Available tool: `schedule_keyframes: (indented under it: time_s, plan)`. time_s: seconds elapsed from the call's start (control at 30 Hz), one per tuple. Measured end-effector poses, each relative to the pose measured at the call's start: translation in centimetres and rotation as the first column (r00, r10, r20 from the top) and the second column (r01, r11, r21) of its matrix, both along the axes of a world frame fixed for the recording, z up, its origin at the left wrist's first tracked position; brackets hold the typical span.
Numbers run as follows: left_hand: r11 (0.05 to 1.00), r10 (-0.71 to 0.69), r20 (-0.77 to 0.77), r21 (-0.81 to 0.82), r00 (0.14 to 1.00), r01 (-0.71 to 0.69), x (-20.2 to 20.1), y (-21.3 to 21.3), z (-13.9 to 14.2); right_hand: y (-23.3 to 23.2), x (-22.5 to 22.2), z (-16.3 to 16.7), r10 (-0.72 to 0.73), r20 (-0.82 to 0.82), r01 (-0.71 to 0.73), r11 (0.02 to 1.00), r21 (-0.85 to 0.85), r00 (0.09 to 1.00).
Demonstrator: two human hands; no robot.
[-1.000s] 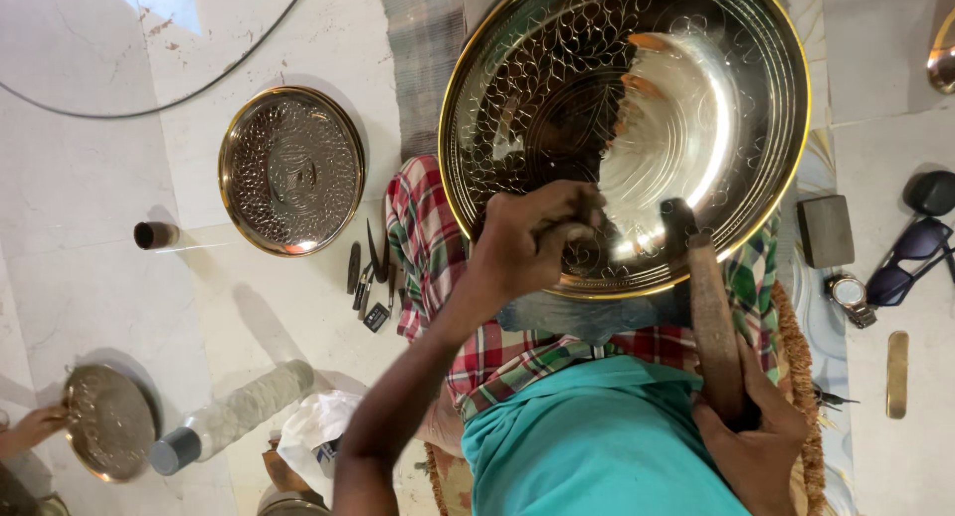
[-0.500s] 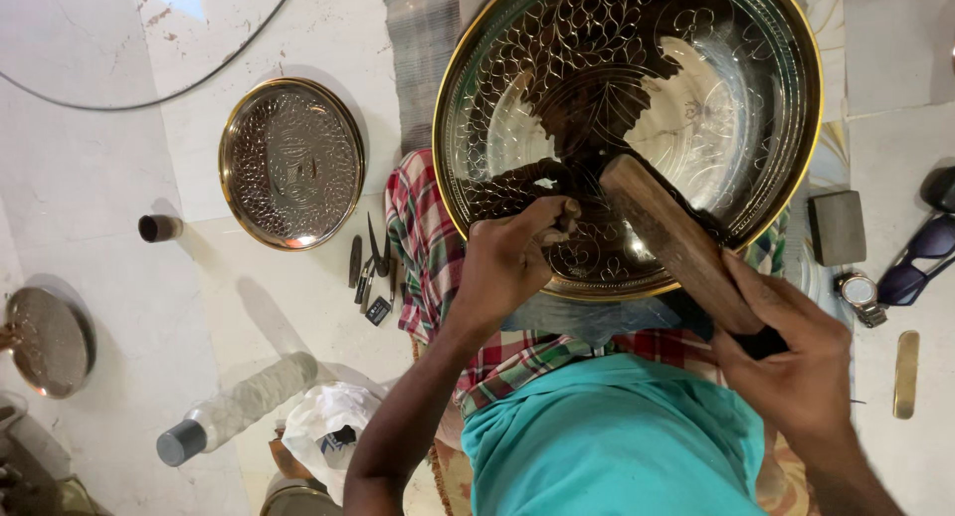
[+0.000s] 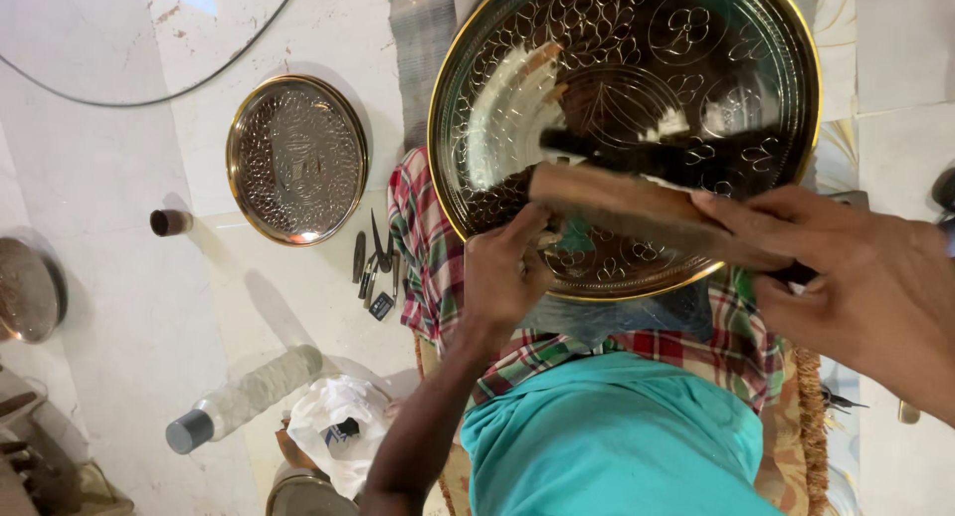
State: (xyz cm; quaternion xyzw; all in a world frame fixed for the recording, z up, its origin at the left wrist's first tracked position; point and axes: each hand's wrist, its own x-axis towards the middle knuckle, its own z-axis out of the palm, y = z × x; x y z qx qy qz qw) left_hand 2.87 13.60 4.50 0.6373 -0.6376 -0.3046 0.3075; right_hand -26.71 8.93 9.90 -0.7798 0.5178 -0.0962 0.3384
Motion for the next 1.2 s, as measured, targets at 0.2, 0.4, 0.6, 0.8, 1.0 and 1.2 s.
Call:
schedule_keyframes:
  time_s: [0.2, 0.4, 0.6, 0.8, 1.0, 1.2]
  plan:
    - [0.992, 0.114, -0.120, -0.032, 0.986, -0.118, -1.2, 1.3, 1.0, -2.4, 1.6, 2.7, 0.151, -0.200, -0.136, 0.987, 0.083, 0.968]
    - [0.972, 0.230, -0.185, -0.002, 0.955, -0.235, -2.2, 1.6, 0.9, -4.8, 3.5, 4.4, 0.252, -0.392, -0.207, 0.966, 0.154, 0.885]
    - [0.918, 0.295, -0.177, -0.220, 0.939, -0.330, -3.3, 2.6, -0.1, -5.1, 4.1, 5.7, 0.195, -0.240, -0.176, 0.979, 0.101, 0.951]
    - [0.847, 0.438, -0.223, -0.222, 0.871, -0.483, -4.5, 2.7, -1.3, -5.2, 5.5, 7.2, 0.337, -0.638, -0.408, 0.912, 0.039, 0.692]
    - [0.838, 0.454, -0.162, -0.256, 0.876, -0.482, -4.5, 2.8, -0.6, -5.5, 5.6, 7.3, 0.383, -0.704, -0.455, 0.885, 0.095, 0.598]
    - [0.835, 0.398, -0.256, -0.297, 0.881, -0.464, -4.8, 2.3, -0.6, -5.3, 5.5, 5.6, 0.294, -0.569, -0.276, 0.954, 0.119, 0.768]
